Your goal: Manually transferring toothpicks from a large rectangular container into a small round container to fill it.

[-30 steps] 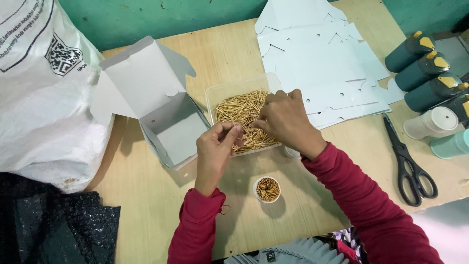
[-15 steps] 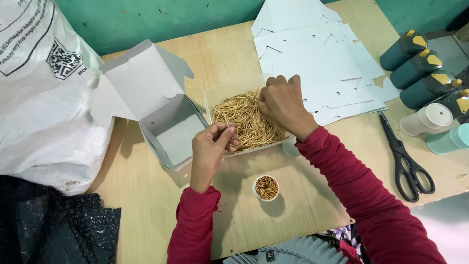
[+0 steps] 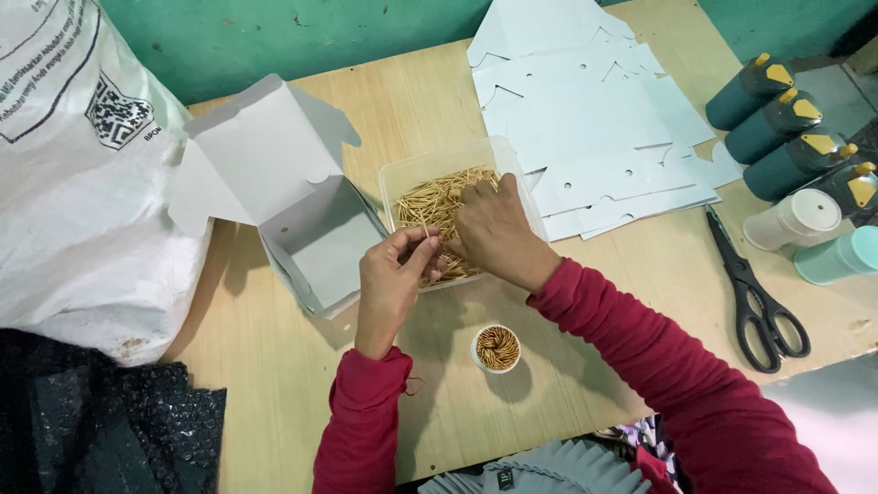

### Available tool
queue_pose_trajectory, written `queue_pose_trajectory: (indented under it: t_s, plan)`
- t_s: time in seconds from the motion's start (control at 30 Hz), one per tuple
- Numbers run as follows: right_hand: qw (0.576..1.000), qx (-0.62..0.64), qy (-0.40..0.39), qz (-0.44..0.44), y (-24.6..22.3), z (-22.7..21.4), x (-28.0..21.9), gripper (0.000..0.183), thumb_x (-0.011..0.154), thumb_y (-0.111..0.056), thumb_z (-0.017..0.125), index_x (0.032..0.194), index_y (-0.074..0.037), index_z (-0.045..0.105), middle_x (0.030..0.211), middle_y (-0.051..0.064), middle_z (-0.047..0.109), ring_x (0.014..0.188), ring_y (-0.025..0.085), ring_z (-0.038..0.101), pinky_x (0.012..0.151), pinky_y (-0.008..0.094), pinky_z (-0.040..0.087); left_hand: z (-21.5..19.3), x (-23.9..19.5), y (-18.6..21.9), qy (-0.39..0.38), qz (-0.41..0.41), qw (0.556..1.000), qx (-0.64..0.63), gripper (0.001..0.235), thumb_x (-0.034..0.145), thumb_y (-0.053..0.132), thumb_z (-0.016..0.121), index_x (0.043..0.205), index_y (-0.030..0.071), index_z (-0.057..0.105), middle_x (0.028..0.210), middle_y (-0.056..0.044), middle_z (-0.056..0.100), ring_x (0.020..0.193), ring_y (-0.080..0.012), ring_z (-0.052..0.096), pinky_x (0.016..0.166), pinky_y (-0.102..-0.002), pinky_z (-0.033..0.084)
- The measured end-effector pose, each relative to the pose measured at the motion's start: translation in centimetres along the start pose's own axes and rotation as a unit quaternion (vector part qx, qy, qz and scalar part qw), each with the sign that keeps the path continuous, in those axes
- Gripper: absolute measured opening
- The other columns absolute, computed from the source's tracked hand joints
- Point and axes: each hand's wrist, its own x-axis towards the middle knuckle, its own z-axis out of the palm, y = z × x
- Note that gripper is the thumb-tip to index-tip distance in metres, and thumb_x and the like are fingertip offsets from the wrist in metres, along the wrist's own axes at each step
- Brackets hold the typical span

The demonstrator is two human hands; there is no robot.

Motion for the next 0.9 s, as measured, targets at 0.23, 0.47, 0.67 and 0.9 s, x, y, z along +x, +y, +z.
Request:
queue_pose_trajectory:
  t_s: [0.23, 0.47, 0.67, 0.9]
  plan:
    - [0.972, 0.229, -0.035, 0.028, 2.3, -2.5, -0.5, 0.027, 0.096, -0.035, 0.07, 0.1, -0.01, 0.08, 0.083, 0.005, 0.067, 0.082, 0.022, 0.06, 0.086, 0.04, 0.04, -0.2, 0.0, 0.5, -0.004, 0.0, 0.999, -0.037, 0.022, 0.096, 0.004, 0.065, 0.115, -0.006, 0.071, 0.082, -0.02, 0.071, 0.068, -0.021, 0.072, 0.057, -0.027, 0.066]
    - [0.992, 0.075, 0.055, 0.091, 3.3, -1.7, -0.8, 0.013, 0.09, -0.028, 0.074, 0.092, -0.017, 0.081, 0.085, 0.004, 0.067, 0.084, 0.02, 0.06, 0.087, 0.044, 0.041, -0.9, 0.0, 0.9, 0.026, 0.019, 0.999, -0.028, 0.022, 0.098, 0.005, 0.063, 0.115, -0.006, 0.07, 0.081, -0.019, 0.07, 0.067, -0.0201, 0.072, 0.054, -0.025, 0.065]
    - [0.981, 0.127, 0.122, 0.079, 2.0, -1.7, 1.3, 0.018, 0.094, -0.033, 0.072, 0.096, -0.017, 0.081, 0.086, 0.006, 0.066, 0.087, 0.021, 0.059, 0.091, 0.044, 0.042, -1.3, 0.1, 0.5, 0.031, 0.025, 0.999, -0.027, 0.022, 0.098, 0.005, 0.063, 0.115, -0.006, 0.07, 0.081, -0.02, 0.07, 0.067, -0.0211, 0.072, 0.054, -0.025, 0.065]
    - [0.974, 0.146, 0.171, 0.032, 1.1, 1.2, 4.9, 0.009, 0.09, -0.027, 0.076, 0.091, -0.019, 0.08, 0.083, 0.003, 0.067, 0.085, 0.02, 0.061, 0.088, 0.043, 0.04, -1.6, 0.6, -0.5, 0.03, 0.033, 0.999, -0.03, 0.024, 0.097, 0.003, 0.064, 0.117, -0.009, 0.069, 0.082, -0.022, 0.071, 0.067, -0.0219, 0.073, 0.055, -0.026, 0.066]
